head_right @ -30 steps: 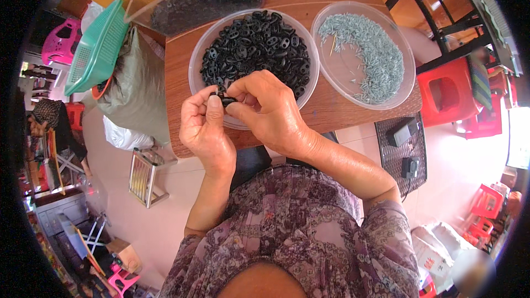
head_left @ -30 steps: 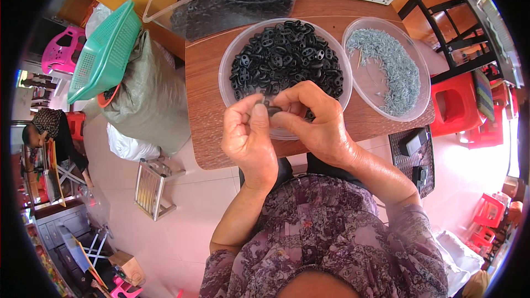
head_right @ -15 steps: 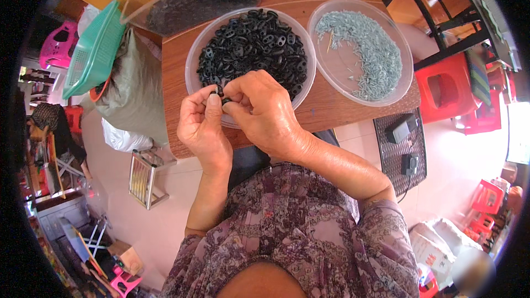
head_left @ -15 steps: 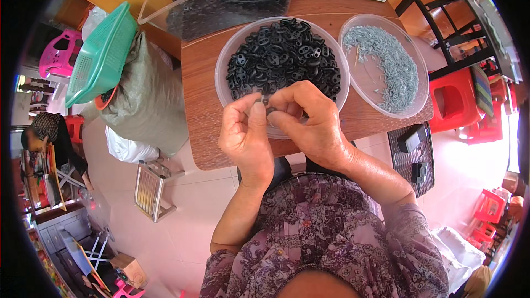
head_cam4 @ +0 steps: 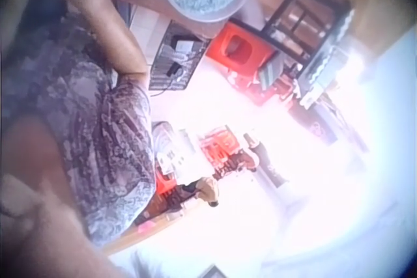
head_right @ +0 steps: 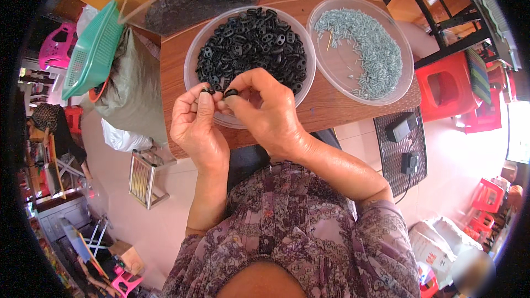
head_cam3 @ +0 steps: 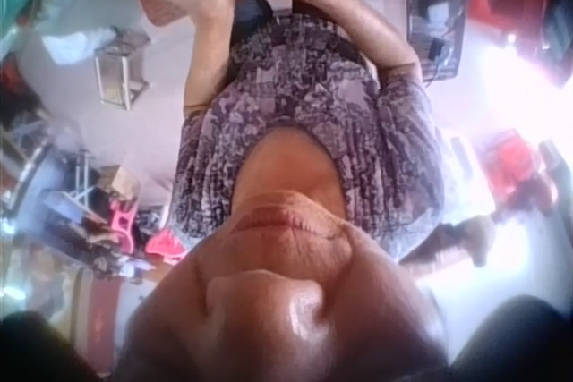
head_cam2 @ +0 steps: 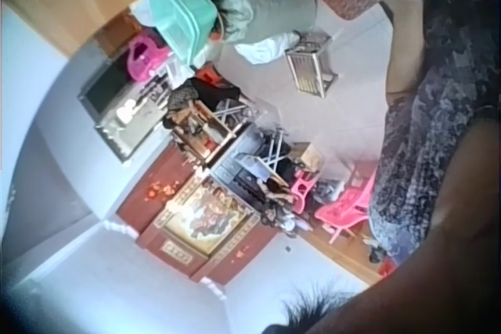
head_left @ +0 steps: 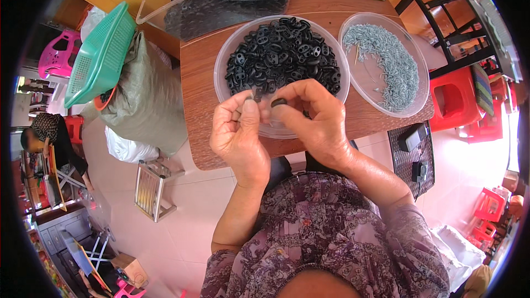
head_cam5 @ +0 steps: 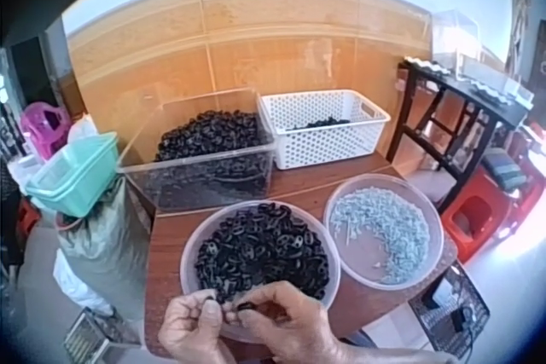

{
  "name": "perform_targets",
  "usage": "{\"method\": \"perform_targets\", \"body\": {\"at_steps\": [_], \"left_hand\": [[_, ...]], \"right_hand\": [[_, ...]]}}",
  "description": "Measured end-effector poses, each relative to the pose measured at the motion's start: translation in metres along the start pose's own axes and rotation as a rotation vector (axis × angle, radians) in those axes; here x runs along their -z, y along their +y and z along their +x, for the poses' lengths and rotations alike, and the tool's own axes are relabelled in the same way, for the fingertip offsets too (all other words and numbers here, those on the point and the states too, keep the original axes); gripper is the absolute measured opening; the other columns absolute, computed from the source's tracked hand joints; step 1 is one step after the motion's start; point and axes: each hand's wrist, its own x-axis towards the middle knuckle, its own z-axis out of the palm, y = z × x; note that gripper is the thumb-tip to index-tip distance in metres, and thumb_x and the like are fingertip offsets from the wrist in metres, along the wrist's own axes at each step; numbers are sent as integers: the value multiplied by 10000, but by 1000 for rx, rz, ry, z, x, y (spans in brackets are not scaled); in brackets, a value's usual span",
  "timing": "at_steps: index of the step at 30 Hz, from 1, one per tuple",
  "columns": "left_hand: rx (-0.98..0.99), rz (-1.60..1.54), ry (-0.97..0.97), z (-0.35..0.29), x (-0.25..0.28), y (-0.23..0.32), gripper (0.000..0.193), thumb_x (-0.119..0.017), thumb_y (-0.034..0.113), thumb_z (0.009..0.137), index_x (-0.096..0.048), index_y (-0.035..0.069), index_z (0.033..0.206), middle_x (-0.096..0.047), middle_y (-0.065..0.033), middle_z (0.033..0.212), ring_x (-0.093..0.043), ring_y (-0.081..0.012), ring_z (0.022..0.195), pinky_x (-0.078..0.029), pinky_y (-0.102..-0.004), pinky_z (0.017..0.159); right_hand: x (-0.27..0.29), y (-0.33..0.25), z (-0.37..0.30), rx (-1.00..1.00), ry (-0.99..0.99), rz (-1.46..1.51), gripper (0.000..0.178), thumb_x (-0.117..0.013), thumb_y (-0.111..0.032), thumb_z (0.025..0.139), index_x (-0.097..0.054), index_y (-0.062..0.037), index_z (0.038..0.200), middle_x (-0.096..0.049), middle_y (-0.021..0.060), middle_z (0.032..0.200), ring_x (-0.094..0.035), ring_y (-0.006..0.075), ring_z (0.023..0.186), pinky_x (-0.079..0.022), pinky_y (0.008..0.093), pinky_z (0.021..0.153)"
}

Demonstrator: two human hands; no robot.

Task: The person assembles plastic cord locks by hand, repeatedly picking pieces from the bowls on the table and snapping them together.

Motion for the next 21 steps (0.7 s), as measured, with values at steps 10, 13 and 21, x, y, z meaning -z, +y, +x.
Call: {"method": "perform_targets", "body": {"at_steps": [10,13,21], "left_hand": [[82,127,-175,-4,4,18,211,-593,6,824,-546,-63,1017,-600,-66,755,-571,-103,625,-472,-209,565],[101,115,-229,-4,7,21,231,-589,3,822,-543,-54,1042,-595,-49,763,-566,-85,644,-472,-196,585],[107,148,-267,-3,7,24,260,-581,-24,811,-524,-67,1061,-584,-44,736,-563,-90,646,-474,-201,585]], "right_hand": [[25,-7,24,-227,-223,215,183,-600,-66,805,-627,20,965,-609,10,784,-529,52,711,-433,189,631],[28,-5,28,-287,-263,216,191,-602,-85,802,-635,23,956,-609,12,763,-515,54,670,-419,192,594],[31,-2,33,-328,-329,261,174,-607,-86,809,-643,21,942,-612,17,760,-490,53,634,-390,183,572]]}}
